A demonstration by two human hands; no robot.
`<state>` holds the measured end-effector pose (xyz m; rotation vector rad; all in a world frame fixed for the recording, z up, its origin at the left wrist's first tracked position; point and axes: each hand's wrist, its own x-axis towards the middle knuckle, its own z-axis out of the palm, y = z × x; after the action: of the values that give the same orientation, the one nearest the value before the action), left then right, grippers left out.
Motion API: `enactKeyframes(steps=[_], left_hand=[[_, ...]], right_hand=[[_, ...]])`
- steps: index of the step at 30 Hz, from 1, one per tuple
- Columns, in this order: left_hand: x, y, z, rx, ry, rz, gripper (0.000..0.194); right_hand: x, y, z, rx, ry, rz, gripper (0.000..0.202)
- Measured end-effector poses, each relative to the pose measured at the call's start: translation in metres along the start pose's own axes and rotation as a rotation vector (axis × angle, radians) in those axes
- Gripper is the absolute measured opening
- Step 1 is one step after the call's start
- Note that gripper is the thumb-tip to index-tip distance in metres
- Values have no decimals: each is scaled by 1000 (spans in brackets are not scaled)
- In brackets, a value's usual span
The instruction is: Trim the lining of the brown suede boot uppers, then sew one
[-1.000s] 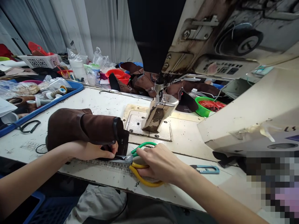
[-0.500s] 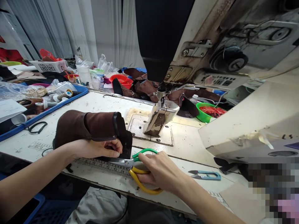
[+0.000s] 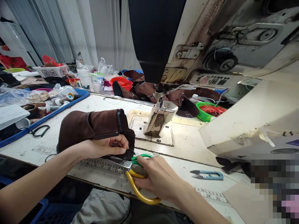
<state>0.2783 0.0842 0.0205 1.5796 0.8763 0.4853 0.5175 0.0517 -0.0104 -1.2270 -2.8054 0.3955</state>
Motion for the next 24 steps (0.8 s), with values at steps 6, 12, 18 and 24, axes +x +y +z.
enactKeyframes(steps=[6,12,18,24], left_hand=[[10,31,9,-19,-4,27,16],[-62,11,14,57,-416,-550,31],[-110,-40,2,153,452,-549,50],[-72,-49,19,-117,880,-300,54]], right_hand=[[-6,-11,13,-5,26,11,20],[-15,-14,15,8,90,75,16],[-13,-9,23,-28,117,43,17],[-16,-12,25,-21,96,112,19]])
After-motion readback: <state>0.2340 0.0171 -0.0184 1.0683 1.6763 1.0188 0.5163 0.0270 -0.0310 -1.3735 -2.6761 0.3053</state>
